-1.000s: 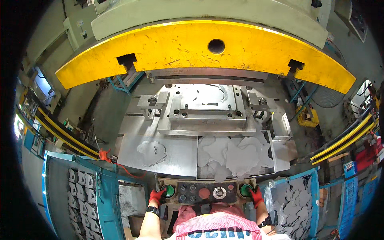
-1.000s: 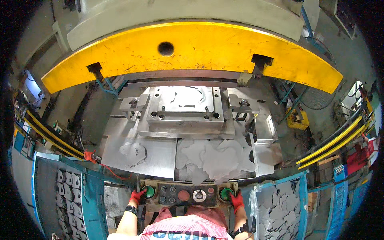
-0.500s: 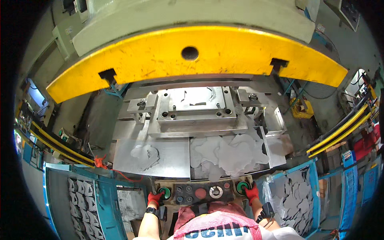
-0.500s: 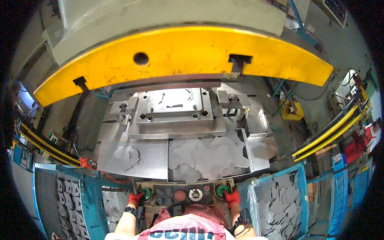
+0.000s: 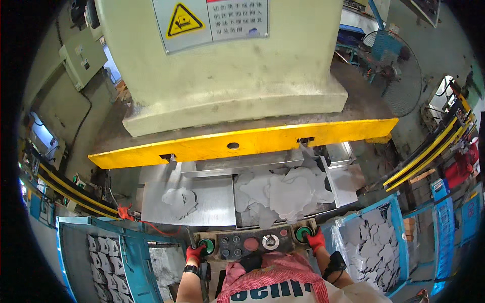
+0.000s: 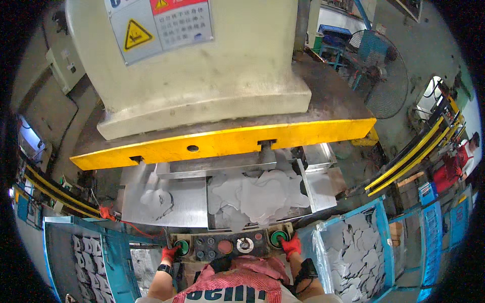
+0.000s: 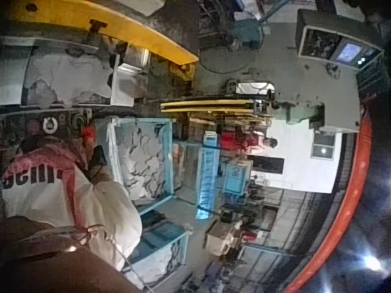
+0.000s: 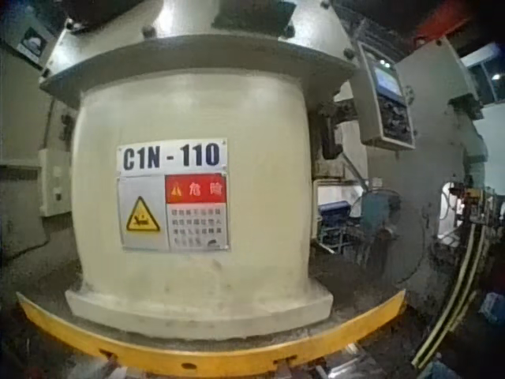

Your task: The recorder operates a stamping machine to press metal sheets into specific shapes.

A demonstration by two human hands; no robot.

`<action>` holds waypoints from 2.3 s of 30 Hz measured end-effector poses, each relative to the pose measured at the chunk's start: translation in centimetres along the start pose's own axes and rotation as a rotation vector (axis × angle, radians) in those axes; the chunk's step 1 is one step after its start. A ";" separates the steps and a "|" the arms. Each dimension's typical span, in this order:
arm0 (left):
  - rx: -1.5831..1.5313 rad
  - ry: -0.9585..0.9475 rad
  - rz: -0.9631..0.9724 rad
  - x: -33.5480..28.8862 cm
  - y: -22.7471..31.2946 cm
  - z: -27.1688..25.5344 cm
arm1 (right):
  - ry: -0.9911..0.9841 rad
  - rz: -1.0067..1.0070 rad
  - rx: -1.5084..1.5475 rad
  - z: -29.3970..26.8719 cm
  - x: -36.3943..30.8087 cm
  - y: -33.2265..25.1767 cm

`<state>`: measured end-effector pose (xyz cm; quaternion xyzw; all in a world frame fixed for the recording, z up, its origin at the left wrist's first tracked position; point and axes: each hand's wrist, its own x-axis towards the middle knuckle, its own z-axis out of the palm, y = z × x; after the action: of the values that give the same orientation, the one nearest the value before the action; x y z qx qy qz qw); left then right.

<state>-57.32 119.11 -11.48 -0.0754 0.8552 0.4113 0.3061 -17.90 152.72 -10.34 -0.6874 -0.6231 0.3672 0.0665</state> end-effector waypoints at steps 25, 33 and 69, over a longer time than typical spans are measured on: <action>-0.147 -0.814 0.319 -18.0 23.8 12.6 | -0.100 0.081 0.120 -0.3 0.4 0.2; -0.061 -0.981 0.362 -20.9 26.3 17.4 | -0.071 0.060 0.121 -1.4 -1.0 -2.2; -0.094 -0.847 0.299 -19.7 26.0 15.7 | -0.157 0.080 0.119 -0.9 -0.3 -1.4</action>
<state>-44.20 145.35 9.75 0.2103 0.6364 0.4839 0.5627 -18.44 153.07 -8.79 -0.6758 -0.5753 0.4587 0.0436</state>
